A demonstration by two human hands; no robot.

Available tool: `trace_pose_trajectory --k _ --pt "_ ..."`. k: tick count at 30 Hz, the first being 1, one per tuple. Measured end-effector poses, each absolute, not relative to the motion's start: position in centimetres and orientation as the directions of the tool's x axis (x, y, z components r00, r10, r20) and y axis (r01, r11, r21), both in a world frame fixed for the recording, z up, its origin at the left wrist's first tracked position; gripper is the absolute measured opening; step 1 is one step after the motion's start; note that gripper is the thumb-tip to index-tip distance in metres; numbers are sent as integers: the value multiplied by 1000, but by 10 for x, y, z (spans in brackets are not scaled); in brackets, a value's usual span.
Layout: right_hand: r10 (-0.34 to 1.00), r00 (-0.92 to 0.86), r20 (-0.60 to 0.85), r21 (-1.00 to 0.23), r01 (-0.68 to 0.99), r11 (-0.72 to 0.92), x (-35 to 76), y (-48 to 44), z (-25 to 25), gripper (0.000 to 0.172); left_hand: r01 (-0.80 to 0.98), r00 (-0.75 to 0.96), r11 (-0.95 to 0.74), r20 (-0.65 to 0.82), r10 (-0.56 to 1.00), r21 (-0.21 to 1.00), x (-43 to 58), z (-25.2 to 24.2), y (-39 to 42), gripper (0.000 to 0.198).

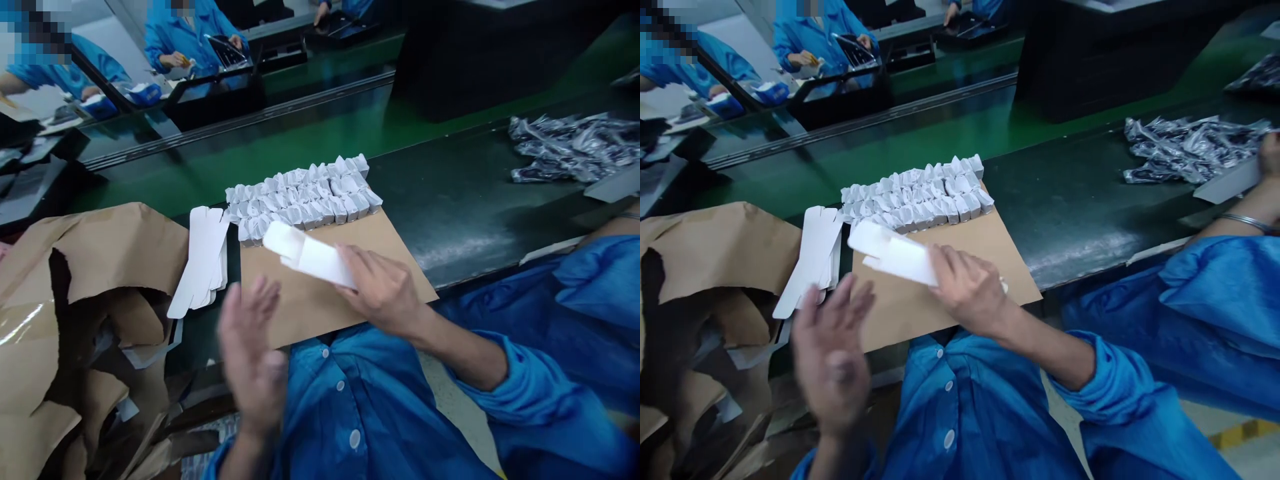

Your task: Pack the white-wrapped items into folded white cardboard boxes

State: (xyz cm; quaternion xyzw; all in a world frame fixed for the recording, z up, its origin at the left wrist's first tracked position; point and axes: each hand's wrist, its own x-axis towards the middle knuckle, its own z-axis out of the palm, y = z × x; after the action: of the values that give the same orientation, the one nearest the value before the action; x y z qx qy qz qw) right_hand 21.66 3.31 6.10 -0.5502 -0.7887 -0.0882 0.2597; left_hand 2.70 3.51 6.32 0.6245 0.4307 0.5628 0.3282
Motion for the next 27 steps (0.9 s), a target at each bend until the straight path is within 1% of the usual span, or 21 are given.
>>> trace_pose_trajectory --k 1,2,4,6,7,8,9,11,12,13,15,17,18,19,20,21,23,24,25,26,27 --pt "822 -226 522 -164 920 357 205 30 55 47 149 62 -380 375 925 913 40 59 30 86" --pt "825 -212 524 -179 920 350 193 26 50 49 126 92 -336 326 941 934 51 55 28 91" --pt "844 -246 477 -245 885 397 177 17 46 56 128 82 -232 223 971 964 62 50 34 90" --pt "848 -376 373 -397 761 513 176 12 52 70 185 10 -190 191 981 964 58 48 47 84" --pt "843 -431 323 -495 682 538 180 13 58 77 234 -10 -195 203 979 952 53 48 54 82" --pt "851 -430 302 -587 619 522 185 15 65 79 290 -16 -220 234 972 932 47 49 59 81" --pt "872 -384 302 -662 574 482 191 19 71 76 342 1 -258 274 962 904 41 50 63 81" --pt "906 -229 355 -745 517 422 199 30 80 61 415 64 -341 347 936 843 33 52 65 79" --pt "898 -173 404 -752 496 434 200 36 82 53 438 82 -370 374 924 819 31 52 64 76" --pt "877 -158 453 -739 484 469 200 41 82 47 452 89 -392 397 914 801 29 51 62 73" --pt "828 -226 513 -674 492 551 197 47 79 40 471 98 -429 438 894 771 26 50 58 67" --pt "804 -308 508 -622 515 590 196 49 77 35 486 169 -483 464 870 729 22 50 57 60" --pt "794 -361 489 -619 498 608 197 48 77 33 485 219 -513 470 855 708 19 51 56 56" --pt "788 -395 472 -644 455 615 200 48 78 31 483 262 -537 470 843 692 16 52 57 52" --pt "800 -387 459 -697 401 594 203 47 80 28 485 292 -548 465 836 681 14 53 57 50" --pt "835 -319 449 -770 337 542 207 48 82 26 492 307 -549 455 836 676 12 55 58 49" --pt "922 -65 382 -909 152 388 213 52 87 24 509 319 -537 432 844 673 10 58 59 48" --pt "950 40 308 -951 37 307 215 55 89 26 514 329 -535 422 845 670 10 59 60 48" --pt "971 78 224 -971 -74 230 215 59 90 28 515 344 -540 416 842 666 11 59 59 48" --pt "987 48 154 -972 -169 160 214 64 91 31 515 358 -547 414 837 660 11 60 59 48" --pt "994 -23 105 -966 -239 97 211 67 91 32 519 369 -552 411 833 652 12 59 59 48"
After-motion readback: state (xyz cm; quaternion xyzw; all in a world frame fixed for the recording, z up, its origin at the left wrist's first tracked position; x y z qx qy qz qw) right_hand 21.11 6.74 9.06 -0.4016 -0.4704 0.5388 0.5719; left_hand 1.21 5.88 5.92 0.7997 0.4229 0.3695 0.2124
